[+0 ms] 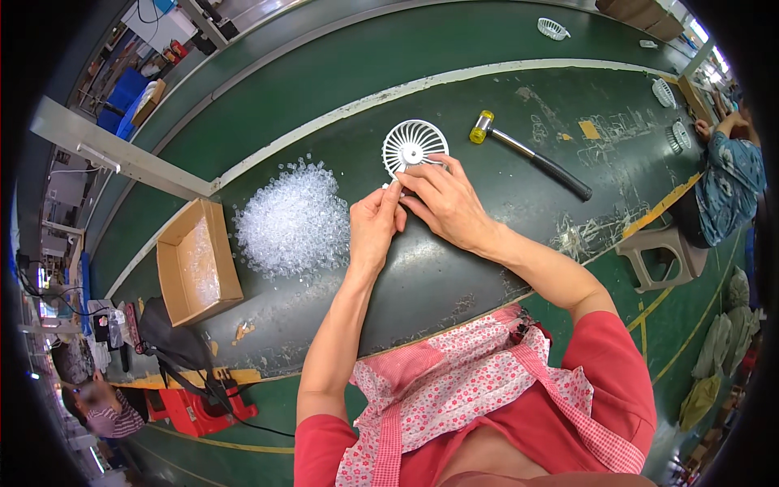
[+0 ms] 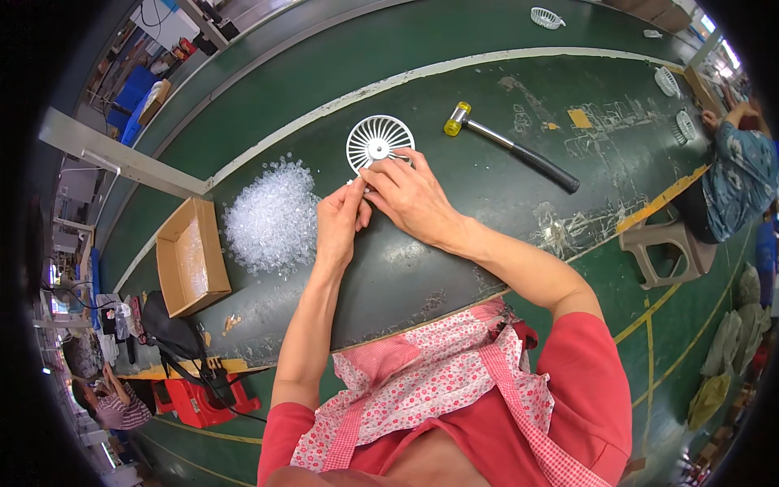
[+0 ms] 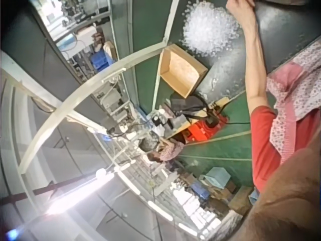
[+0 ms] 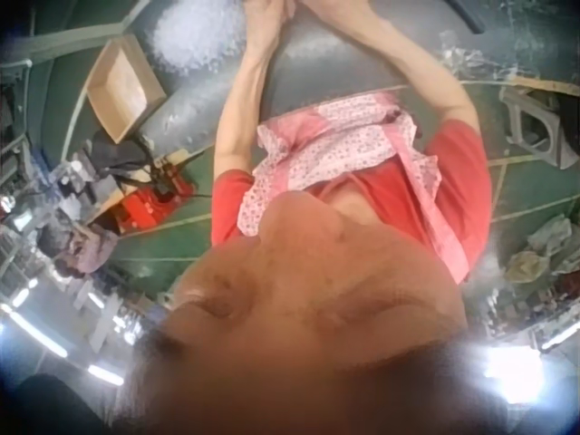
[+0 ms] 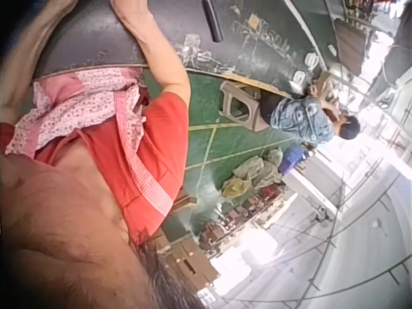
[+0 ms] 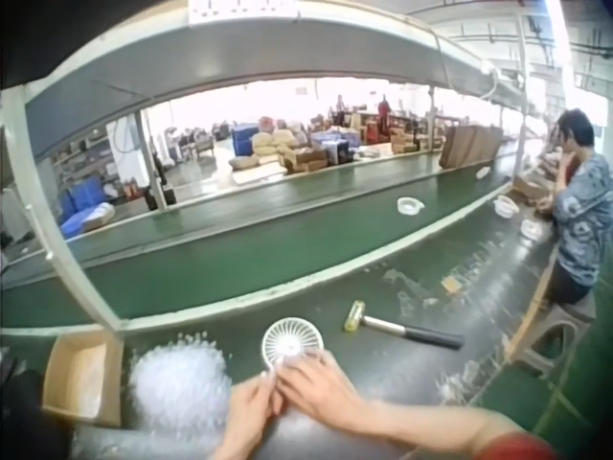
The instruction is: The person assembles fan covers by attaching components to fan grilles by hand, tapping them with a mallet, and setting the assembled parts on the conveyor line. The person then stretches and rubs their arms.
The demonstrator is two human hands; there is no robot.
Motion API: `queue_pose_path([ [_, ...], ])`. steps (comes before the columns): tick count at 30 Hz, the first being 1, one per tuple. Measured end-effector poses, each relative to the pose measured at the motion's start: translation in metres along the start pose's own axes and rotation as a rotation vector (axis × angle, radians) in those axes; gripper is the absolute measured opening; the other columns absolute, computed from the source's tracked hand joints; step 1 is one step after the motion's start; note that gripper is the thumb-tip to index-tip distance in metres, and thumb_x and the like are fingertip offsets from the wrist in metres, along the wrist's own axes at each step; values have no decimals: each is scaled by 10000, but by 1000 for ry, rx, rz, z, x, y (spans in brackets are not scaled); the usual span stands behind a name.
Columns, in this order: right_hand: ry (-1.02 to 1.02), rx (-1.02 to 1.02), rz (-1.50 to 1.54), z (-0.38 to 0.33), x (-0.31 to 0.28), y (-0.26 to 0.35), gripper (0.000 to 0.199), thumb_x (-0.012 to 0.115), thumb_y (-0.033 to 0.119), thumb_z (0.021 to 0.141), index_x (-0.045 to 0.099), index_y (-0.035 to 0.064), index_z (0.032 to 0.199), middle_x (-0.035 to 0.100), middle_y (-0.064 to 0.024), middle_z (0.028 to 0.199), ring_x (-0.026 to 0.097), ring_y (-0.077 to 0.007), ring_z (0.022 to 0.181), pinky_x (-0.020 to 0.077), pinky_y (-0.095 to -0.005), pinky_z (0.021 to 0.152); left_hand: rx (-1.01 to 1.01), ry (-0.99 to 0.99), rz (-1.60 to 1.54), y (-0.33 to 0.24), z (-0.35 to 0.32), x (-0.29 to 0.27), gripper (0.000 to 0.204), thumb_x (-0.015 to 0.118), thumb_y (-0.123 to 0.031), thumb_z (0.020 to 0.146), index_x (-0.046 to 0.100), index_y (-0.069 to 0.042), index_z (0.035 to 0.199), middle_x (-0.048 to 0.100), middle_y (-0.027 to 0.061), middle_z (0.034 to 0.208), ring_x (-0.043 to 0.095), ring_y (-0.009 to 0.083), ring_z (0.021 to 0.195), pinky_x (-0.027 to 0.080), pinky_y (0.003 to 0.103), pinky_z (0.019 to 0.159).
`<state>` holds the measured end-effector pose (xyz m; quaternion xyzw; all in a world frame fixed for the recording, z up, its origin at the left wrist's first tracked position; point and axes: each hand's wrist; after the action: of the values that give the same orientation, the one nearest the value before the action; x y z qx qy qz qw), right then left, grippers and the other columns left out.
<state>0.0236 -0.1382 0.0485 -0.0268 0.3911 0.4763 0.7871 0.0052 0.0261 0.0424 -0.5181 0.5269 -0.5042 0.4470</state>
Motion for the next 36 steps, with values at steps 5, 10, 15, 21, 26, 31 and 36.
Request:
queue_pose_path([
  [5, -226, -123, -70, 5, -16, 7, 470, 792, 93, 733, 624, 124, 1171, 608, -43, 1177, 546, -282, 1178, 342, -515, 1099, 239, -60, -63, 1, -5, 9, 330, 529, -277, 1045, 665, -33, 868, 540, -25, 583, 403, 21, 525, 283, 206, 484],
  [10, -440, -19, 105, 3, -24, -6, 547, 788, 2, 711, 531, 91, 1185, 538, -139, 1267, 507, -341, 1216, 341, -508, 1098, 257, -33, -251, -2, -5, 7, 365, 504, -326, 1053, 649, 4, 996, 486, -19, 572, 410, 49, 532, 288, 212, 501],
  [15, -405, -2, 91, 2, -24, -5, 510, 801, 2, 683, 578, 92, 1133, 542, -128, 1236, 518, -333, 1171, 385, -491, 1054, 226, -17, -277, -3, -5, 9, 382, 488, -337, 1058, 650, 3, 999, 490, -15, 581, 423, 54, 545, 296, 210, 505],
  [21, -226, -160, -87, 6, -11, 1, 377, 786, 148, 715, 681, 155, 1077, 630, 5, 1105, 590, -210, 1091, 364, -522, 1072, 121, -52, -328, -2, -9, 13, 393, 470, -339, 1062, 657, -2, 985, 516, 0, 607, 442, 64, 551, 316, 213, 510],
  [26, -174, -175, -123, 3, -7, -6, 311, 767, 175, 736, 682, 149, 1035, 632, 6, 1055, 625, -181, 1003, 352, -543, 1076, 33, -11, -309, -5, -12, 15, 410, 451, -344, 1067, 660, -10, 955, 552, 15, 626, 460, 71, 561, 330, 211, 519],
  [31, -192, -118, 19, 5, -11, -13, 228, 761, 111, 758, 686, 115, 974, 658, -8, 1026, 645, -181, 963, 353, -538, 1081, 1, 73, -227, -15, -12, 18, 507, 381, -390, 1079, 665, 27, 1022, 662, 93, 756, 554, 111, 639, 435, 250, 612],
  [36, -185, 121, 350, 9, -24, -17, 129, 733, 53, 835, 695, 65, 958, 679, -60, 1032, 629, -211, 1042, 329, -509, 1112, 402, -240, 344, -26, -10, 8, 248, 535, -189, 1013, 675, 12, 1054, 689, 123, 996, 637, 250, 937, 474, 344, 892],
])
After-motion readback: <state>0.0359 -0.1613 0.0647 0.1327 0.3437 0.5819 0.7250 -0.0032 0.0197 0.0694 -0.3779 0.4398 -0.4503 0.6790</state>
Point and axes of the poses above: each hand's wrist, its own z-axis towards the middle knuckle, its own x-axis out of the palm, y = z × x
